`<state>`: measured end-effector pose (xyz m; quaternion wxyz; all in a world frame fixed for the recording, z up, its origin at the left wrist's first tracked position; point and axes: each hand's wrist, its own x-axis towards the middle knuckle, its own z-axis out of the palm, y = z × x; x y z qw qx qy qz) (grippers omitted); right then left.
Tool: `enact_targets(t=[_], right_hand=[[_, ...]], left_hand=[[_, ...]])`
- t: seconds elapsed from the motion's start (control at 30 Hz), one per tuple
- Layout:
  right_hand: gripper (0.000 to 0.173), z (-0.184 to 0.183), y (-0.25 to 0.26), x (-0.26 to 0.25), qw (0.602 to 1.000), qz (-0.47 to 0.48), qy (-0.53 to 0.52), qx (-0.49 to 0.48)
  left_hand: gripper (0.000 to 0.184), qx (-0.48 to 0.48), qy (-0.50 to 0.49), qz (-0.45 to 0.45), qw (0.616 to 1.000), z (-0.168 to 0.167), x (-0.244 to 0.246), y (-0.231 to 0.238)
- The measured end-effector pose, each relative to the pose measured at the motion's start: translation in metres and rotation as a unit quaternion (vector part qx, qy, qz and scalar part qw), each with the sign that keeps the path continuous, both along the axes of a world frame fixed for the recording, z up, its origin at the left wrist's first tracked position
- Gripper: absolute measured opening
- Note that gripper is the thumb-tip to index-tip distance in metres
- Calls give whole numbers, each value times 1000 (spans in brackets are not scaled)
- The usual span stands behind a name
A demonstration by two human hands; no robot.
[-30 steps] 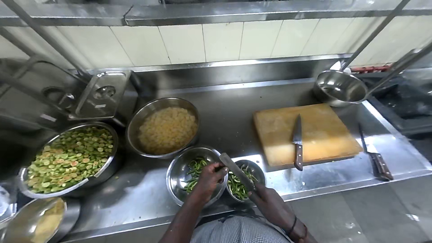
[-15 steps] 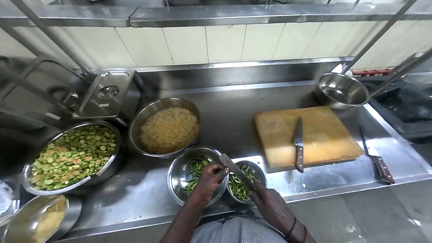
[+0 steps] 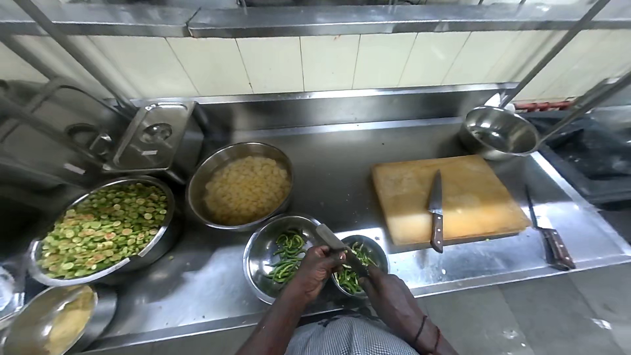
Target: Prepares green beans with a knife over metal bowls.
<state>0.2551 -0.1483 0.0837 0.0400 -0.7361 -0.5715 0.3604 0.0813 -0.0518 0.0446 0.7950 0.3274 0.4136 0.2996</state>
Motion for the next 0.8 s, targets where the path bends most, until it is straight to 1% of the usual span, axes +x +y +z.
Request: enact_targets(t=[0.07, 0.13, 0.2, 0.27, 0.37, 0.5, 0.63, 0.7, 0.8], right_hand=[[40, -4, -1, 2, 999, -30, 13, 27], [39, -5, -2, 3, 999, -38, 16, 35], [39, -4, -1, 3, 999, -33, 10, 21], [39, -1, 1, 3, 1000, -21, -2, 1], [40, 5, 3, 0, 999, 11, -31, -19], [39, 10, 6, -6, 997, 28, -64, -27], [38, 8, 6, -7, 997, 39, -59, -32], [39, 4, 6, -6, 998, 32, -45, -22], [39, -2, 3, -2, 1000, -13, -20, 5]], left_hand=[[15, -21, -27, 11, 999, -1, -2, -1], [11, -34, -27, 25, 999, -1, -1, -4], [11, -40, -13, 49, 998, 1, 2, -6], [11, -35, -2, 54, 998, 2, 3, -6], [8, -22, 22, 36, 999, 3, 5, -6], [7, -40, 40, 19, 998, 5, 7, -5], [10, -50, 43, -1, 998, 5, 11, -10], [12, -61, 29, -3, 998, 5, 12, -11], [19, -70, -10, -8, 997, 3, 8, -11]])
